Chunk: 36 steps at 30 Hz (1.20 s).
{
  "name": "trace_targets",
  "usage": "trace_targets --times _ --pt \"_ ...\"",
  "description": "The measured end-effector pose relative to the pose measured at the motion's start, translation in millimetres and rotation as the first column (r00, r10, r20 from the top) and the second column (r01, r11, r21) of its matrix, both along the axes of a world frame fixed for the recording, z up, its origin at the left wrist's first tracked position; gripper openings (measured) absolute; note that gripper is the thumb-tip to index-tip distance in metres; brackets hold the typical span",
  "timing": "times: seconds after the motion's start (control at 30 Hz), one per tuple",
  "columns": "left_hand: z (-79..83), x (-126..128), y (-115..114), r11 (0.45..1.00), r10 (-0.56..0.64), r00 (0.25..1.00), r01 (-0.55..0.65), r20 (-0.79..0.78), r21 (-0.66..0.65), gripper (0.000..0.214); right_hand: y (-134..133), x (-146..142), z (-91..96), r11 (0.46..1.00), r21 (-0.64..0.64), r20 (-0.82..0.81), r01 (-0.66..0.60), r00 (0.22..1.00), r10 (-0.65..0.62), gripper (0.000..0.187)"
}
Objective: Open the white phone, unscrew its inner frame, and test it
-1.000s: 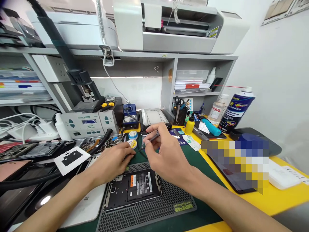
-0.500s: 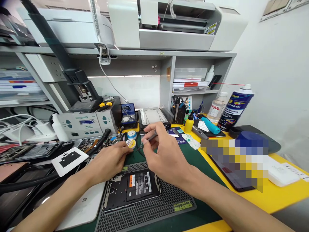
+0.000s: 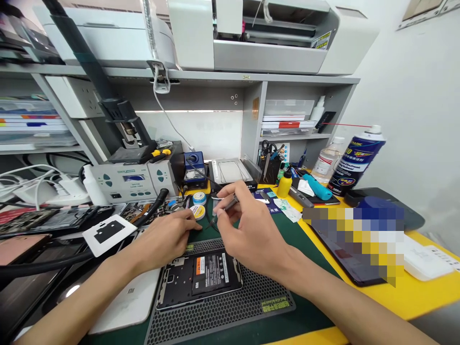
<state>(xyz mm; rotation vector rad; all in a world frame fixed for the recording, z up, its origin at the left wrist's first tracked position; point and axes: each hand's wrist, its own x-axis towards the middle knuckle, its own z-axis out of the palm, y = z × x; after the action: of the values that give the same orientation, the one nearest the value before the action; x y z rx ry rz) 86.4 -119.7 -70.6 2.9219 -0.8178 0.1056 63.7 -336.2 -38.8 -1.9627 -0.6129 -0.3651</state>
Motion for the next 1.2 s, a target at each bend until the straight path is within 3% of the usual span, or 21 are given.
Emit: trace_targets --times 0.3,0.73,0.93,1.2 --pt "7.3 0 8 0.998 0.066 0.998 -0.066 -0.005 0.001 0.042 2 -9 -0.4 0.994 -0.093 -0.031 -0.055 0.998 0.052 0.021" --pt "7.0 -9 2 0.999 -0.018 1.000 0.018 -0.001 0.042 0.045 3 -7 -4.2 0.992 -0.123 0.043 -0.031 0.998 0.037 0.024" --pt "7.4 -8 2 0.999 0.001 1.000 -0.001 -0.010 0.034 0.041 3 -7 -2.6 0.994 -0.107 0.040 -0.032 0.999 0.037 0.023" --pt "10.7 -6 6 0.999 0.043 0.999 -0.043 0.014 0.002 0.035 5 -16 5.5 0.991 -0.074 -0.113 -0.116 0.988 0.107 0.017"
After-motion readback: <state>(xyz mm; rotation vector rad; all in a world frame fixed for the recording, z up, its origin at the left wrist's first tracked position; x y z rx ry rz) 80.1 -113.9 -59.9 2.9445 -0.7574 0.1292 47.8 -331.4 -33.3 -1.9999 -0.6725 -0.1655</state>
